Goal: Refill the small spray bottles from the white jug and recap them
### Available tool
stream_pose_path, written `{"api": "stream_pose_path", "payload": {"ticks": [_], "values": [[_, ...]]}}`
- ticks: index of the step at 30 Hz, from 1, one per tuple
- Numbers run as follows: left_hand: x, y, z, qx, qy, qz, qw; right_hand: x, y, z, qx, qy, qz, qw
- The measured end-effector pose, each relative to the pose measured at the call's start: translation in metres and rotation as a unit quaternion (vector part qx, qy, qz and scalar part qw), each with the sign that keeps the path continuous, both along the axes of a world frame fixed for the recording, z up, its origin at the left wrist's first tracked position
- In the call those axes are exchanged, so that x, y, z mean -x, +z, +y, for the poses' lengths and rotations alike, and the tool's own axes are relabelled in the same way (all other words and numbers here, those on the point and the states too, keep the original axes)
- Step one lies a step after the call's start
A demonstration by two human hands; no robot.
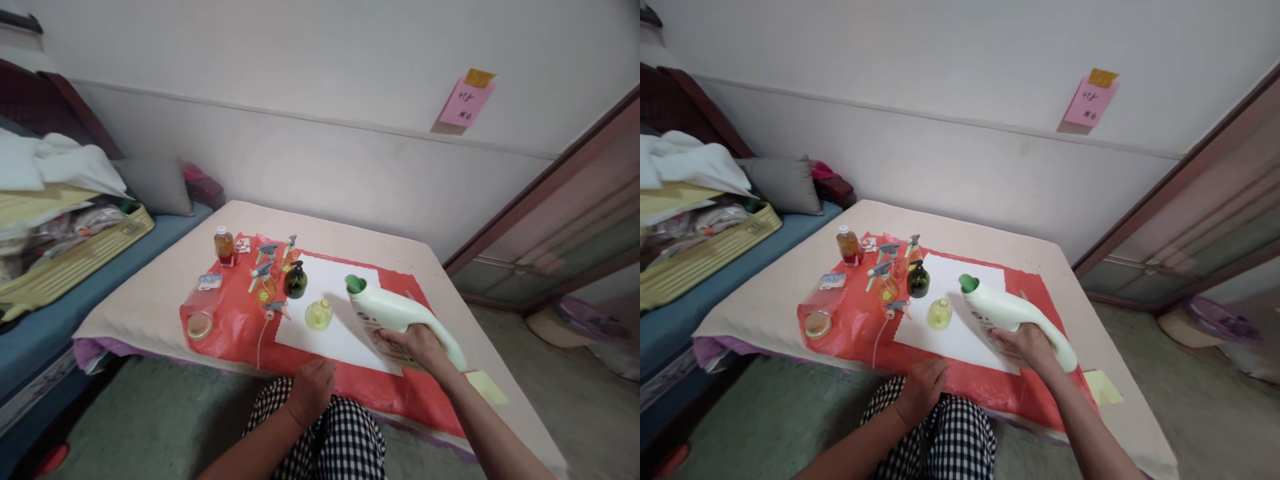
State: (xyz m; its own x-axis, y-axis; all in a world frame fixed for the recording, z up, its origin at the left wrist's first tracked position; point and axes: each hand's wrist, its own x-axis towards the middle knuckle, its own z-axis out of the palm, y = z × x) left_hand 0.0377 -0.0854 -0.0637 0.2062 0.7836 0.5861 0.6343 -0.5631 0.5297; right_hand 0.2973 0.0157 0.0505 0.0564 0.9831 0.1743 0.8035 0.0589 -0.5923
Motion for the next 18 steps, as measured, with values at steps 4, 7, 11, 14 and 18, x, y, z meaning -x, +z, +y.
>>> {"api": "stream_pose_path", "payload": {"ticks": [4, 7, 11, 14, 18], "values": [[0.0, 0.0, 0.001, -0.001, 0.001, 0.0, 1.0, -0.002, -0.013, 0.014, 0.087, -0.054, 0.241, 0.965], [0.0, 0.0, 0.001, -0.004, 0.003, 0.0, 1.0, 0.007, -0.033, 0.027, 0.054, -0.05, 0.322, 0.944], [0.001, 0.002, 0.001, -0.004, 0.005, 0.002, 1.0, 0.021, -0.058, 0.039, 0.013, -0.066, 0.387, 0.92], [0.002, 0.002, 0.001, -0.001, 0.003, 0.004, 1.0, 0.023, -0.07, 0.036, -0.001, -0.08, 0.399, 0.914], [0.0, 0.001, -0.001, 0.017, 0.005, 0.005, 1.0, 0.021, -0.08, 0.021, -0.018, -0.102, 0.384, 0.918]]}}
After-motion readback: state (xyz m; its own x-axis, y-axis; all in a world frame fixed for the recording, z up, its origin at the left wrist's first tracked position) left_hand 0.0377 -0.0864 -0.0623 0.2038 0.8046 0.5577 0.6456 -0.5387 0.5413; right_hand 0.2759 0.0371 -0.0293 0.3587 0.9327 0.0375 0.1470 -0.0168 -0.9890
